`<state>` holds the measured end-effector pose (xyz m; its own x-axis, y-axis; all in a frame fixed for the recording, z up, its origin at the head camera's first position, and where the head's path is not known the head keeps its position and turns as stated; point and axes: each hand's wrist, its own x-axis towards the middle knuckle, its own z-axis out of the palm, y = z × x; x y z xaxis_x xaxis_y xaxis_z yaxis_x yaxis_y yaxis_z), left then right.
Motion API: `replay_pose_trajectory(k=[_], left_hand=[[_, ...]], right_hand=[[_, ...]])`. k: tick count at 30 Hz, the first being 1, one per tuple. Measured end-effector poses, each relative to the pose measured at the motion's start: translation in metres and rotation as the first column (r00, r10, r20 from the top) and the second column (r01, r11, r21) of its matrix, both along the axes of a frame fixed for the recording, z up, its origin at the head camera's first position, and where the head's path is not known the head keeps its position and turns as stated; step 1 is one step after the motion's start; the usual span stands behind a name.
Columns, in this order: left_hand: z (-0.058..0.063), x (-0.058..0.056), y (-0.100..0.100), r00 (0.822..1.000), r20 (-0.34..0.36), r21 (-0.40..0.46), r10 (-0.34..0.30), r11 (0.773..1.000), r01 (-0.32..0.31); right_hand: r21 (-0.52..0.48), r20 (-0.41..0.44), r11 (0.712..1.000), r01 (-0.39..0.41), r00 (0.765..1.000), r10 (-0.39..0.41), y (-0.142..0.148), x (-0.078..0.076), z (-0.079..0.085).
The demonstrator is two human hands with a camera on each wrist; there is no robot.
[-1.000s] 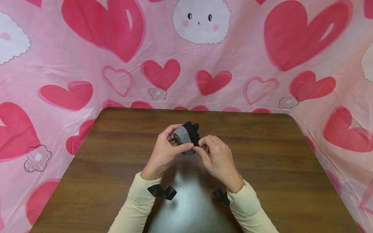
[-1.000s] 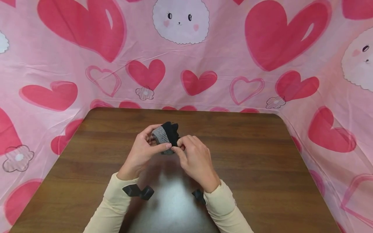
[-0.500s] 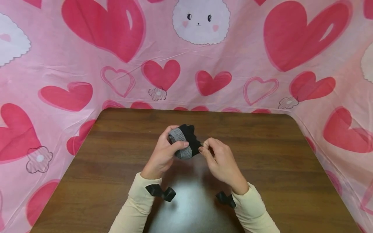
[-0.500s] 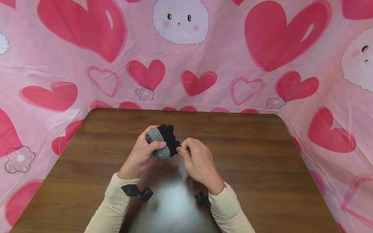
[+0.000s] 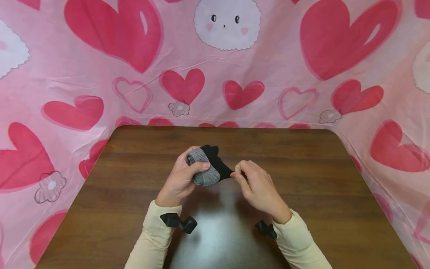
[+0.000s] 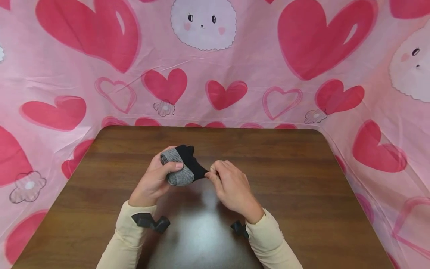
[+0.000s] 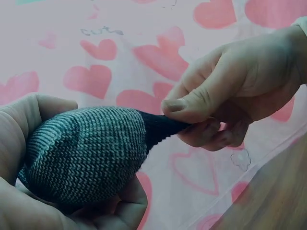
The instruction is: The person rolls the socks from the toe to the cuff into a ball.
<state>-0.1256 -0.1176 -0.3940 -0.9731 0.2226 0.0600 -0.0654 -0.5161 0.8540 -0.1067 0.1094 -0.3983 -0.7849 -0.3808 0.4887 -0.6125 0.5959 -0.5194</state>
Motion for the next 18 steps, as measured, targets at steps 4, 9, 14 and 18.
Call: replay_pose_trajectory(k=[4, 9, 14, 18], left_hand=[[0.0015, 0.0004, -0.0028, 1.0, -0.006, -0.004, -0.021, 1.0, 0.021], [0.0036, 0.0023, -0.0042, 1.0, -0.015, -0.009, -0.025, 1.0, 0.025], [0.0037, 0.0067, -0.0079, 0.998, -0.011, 0.001, -0.066, 0.998, 0.066], [0.0034, 0.0089, -0.0069, 0.994, 0.001, 0.011, -0.107, 0.994, 0.107]], right_hand=[[-0.016, 0.002, 1.0, -0.002, 1.0, 0.002, -0.0008, -0.0003, 0.001], [-0.029, 0.008, 0.999, -0.03, 1.0, 0.03, 0.0005, -0.0004, 0.0008], [-0.054, -0.004, 0.995, -0.087, 0.996, 0.087, 0.002, 0.0009, 0.0004], [-0.083, 0.021, 0.99, -0.112, 0.993, 0.114, 0.0035, 0.0006, 0.0001]])
